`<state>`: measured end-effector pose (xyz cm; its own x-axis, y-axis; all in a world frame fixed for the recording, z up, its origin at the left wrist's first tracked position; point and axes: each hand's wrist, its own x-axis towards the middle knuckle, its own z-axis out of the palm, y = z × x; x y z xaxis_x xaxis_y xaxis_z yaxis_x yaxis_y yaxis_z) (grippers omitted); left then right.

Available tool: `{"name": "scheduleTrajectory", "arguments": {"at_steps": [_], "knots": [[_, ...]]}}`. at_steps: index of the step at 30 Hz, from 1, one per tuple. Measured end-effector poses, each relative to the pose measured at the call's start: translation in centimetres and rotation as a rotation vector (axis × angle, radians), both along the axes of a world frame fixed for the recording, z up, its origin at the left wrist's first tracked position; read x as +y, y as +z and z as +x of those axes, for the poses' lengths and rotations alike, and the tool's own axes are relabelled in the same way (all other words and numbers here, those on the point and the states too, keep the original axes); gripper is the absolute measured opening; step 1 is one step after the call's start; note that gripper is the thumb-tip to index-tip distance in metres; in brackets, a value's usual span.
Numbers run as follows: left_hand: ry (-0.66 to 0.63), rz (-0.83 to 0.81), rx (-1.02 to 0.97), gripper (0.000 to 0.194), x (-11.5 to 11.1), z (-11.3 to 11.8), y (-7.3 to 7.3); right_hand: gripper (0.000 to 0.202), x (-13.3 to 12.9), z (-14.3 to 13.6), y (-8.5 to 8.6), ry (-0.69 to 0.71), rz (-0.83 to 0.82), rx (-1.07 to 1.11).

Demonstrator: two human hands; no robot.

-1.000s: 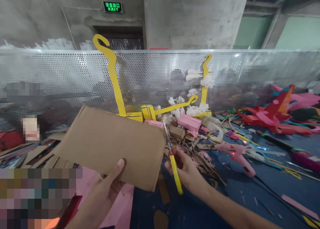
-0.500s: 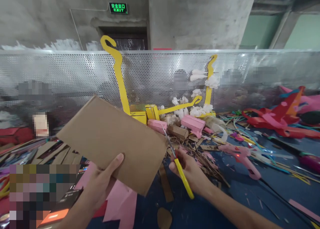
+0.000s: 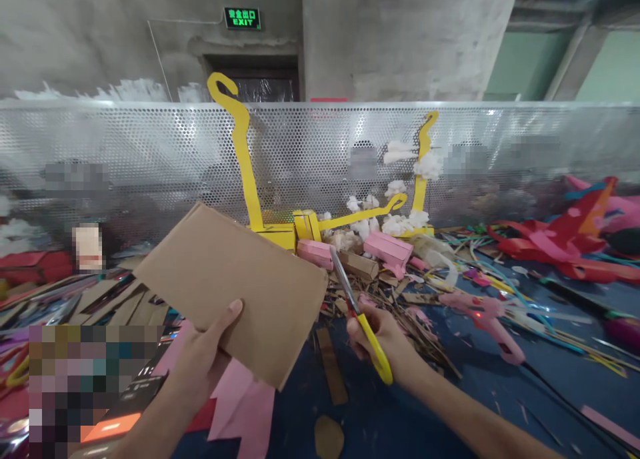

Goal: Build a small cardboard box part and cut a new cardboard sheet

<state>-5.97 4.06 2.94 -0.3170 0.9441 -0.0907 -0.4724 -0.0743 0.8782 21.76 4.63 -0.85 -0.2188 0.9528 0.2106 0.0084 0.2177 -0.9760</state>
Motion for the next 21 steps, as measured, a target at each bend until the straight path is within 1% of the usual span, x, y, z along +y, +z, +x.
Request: {"name": "scheduleTrajectory", "arguments": {"at_steps": [3,5,8,10,12,14,17,21], "knots": [[0.035,0.017,0.021,0.052,0.3,-0.4,-0.2,0.044,-0.5,0.8,1.3,0.005,0.080,-0.054],[0.043,0.027,0.022,0.052,0.5,-0.6,-0.2,0.040,-0.9,1.3,1.8,0.022,0.101,-0.110],[0.045,0.035,0.018,0.049,0.5,-0.7,-0.2,0.038,-1.1,1.5,1.7,0.063,0.100,-0.205],[0.037,0.032,0.023,0.050,0.5,-0.6,-0.2,0.038,-1.0,1.4,1.4,0.047,0.117,-0.275],[0.014,0.024,0.029,0.051,0.3,-0.4,-0.3,0.036,-0.8,1.2,1.2,-0.020,0.148,-0.356],[-0.009,0.011,0.022,0.051,0.2,-0.2,-0.4,0.033,-0.7,1.1,1.1,-0.124,0.202,-0.468],[-0.022,-0.005,0.000,0.050,0.1,0.1,-0.4,0.032,-0.7,1.3,1.5,-0.258,0.314,-0.640],[0.023,-0.003,-0.004,0.046,0.0,0.3,-0.2,0.033,-0.9,1.3,2.3,-0.335,0.365,-0.741]]}}
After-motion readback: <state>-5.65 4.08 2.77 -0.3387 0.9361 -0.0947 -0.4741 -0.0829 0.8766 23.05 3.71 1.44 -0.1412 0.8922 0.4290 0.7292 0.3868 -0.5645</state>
